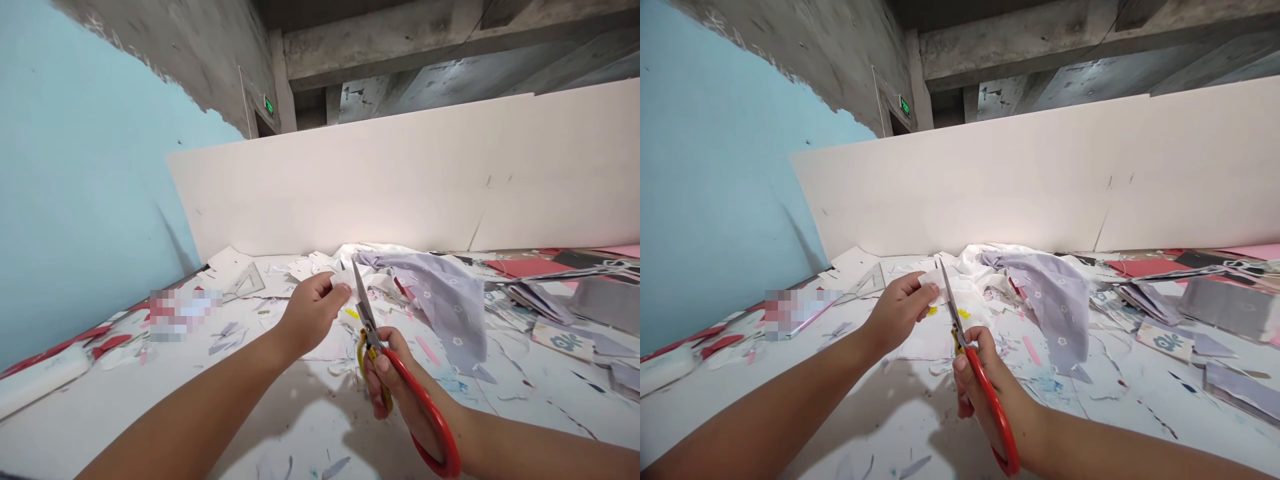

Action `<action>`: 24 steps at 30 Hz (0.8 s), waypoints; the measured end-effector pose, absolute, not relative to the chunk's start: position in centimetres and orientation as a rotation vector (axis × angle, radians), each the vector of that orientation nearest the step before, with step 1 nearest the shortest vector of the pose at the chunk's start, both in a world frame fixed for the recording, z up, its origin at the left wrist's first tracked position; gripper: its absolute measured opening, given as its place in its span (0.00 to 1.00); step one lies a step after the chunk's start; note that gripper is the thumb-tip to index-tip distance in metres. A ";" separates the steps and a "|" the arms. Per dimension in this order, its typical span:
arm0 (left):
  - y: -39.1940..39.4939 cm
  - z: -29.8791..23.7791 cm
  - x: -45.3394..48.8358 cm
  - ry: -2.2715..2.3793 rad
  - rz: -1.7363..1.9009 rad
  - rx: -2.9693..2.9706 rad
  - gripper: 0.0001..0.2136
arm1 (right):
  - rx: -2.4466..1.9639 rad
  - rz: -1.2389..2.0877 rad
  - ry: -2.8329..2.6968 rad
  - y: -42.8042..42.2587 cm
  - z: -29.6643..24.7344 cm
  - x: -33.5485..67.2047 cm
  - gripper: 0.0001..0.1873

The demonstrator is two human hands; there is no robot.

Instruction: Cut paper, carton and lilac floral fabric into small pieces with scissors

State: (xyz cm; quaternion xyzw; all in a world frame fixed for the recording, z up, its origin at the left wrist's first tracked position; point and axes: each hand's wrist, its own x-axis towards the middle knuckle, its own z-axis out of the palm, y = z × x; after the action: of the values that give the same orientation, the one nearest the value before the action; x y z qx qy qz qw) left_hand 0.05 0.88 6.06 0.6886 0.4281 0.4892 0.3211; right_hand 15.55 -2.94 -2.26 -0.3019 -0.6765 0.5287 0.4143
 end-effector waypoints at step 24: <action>0.8 6.4 0.1 1.113 1.281 1.817 0.12 | -0.884 1.253 -1.811 -2.7 -2.7 16.0 0.20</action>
State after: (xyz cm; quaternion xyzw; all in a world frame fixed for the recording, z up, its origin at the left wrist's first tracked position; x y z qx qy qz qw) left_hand 0.06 0.80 6.37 0.6919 0.4237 0.4880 0.3219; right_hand 15.96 -2.71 -2.69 -0.3452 -0.7077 0.4893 0.3749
